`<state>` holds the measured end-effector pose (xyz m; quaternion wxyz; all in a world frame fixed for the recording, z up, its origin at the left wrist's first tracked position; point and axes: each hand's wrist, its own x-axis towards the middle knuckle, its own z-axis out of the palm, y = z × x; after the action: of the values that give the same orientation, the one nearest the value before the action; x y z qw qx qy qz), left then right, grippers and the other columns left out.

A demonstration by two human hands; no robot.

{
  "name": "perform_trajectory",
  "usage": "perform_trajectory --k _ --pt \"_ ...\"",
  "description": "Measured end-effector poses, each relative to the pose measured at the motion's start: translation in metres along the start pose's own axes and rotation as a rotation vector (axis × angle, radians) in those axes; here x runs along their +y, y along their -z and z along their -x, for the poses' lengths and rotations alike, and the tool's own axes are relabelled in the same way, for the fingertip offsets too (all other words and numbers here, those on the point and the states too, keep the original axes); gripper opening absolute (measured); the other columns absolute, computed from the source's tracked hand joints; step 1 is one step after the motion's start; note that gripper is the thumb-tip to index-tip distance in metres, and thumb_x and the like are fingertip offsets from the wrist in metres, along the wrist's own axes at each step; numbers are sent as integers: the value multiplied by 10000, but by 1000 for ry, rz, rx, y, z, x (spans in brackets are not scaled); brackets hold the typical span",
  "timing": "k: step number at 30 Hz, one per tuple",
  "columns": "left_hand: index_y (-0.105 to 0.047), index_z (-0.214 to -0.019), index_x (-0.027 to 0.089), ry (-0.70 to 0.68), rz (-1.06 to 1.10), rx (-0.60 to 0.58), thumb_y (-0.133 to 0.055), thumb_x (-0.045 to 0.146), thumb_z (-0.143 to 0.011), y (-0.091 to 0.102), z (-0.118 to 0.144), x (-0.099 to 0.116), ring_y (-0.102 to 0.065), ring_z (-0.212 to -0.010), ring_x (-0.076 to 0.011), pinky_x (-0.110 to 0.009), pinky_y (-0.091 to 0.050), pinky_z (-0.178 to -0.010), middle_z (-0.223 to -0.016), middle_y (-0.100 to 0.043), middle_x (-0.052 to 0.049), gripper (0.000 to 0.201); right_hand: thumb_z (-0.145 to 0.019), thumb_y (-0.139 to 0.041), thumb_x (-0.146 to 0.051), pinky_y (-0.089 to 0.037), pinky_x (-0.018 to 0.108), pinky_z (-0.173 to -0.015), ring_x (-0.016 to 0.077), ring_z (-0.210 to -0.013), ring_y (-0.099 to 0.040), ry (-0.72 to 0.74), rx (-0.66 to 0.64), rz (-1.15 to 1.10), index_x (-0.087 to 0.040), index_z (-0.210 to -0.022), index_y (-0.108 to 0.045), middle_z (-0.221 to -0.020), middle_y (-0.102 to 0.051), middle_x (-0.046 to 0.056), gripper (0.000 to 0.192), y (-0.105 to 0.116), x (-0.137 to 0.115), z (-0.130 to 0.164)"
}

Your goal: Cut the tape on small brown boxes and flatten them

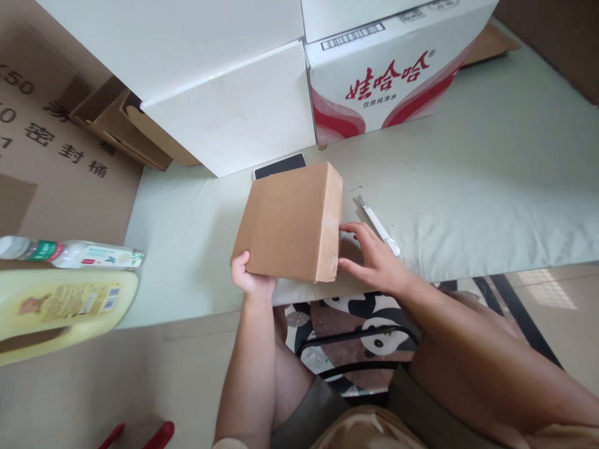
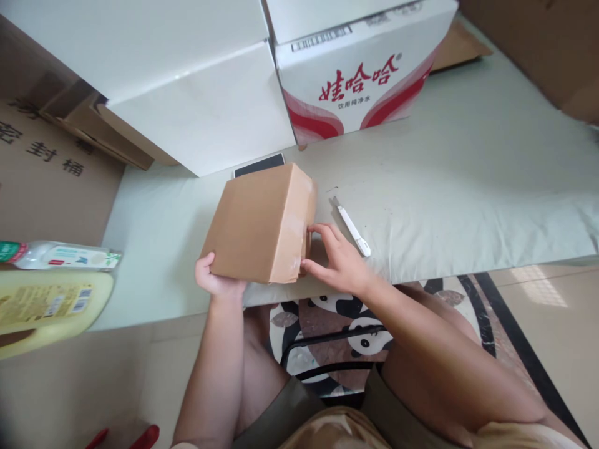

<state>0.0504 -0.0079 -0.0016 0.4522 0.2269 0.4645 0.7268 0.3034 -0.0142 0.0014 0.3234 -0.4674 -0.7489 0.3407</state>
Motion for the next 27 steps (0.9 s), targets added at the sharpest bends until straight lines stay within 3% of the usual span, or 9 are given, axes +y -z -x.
perform_trajectory --k 13,27 --pt "-698 -1031 197 -13 -21 26 -585 425 -669 0 -2 -5 -649 -1115 -308 -374 -515 -862 -1082 -717 -99 443 -907 -617 -544 -536 559 -1047 323 -1227 -634 -113 -102 -106 -233 -1392 -425 -1405 -533 180 607 1 3 1" --pt "-699 -901 201 -65 -33 52 -589 401 -696 2 -4 -7 -666 -1084 -286 -372 -516 -893 -1025 -726 -82 307 -934 -553 -495 -559 509 -960 314 -1112 -677 -93 -153 -29 -186 -1432 -398 -1225 -664 173 606 4 0 1"
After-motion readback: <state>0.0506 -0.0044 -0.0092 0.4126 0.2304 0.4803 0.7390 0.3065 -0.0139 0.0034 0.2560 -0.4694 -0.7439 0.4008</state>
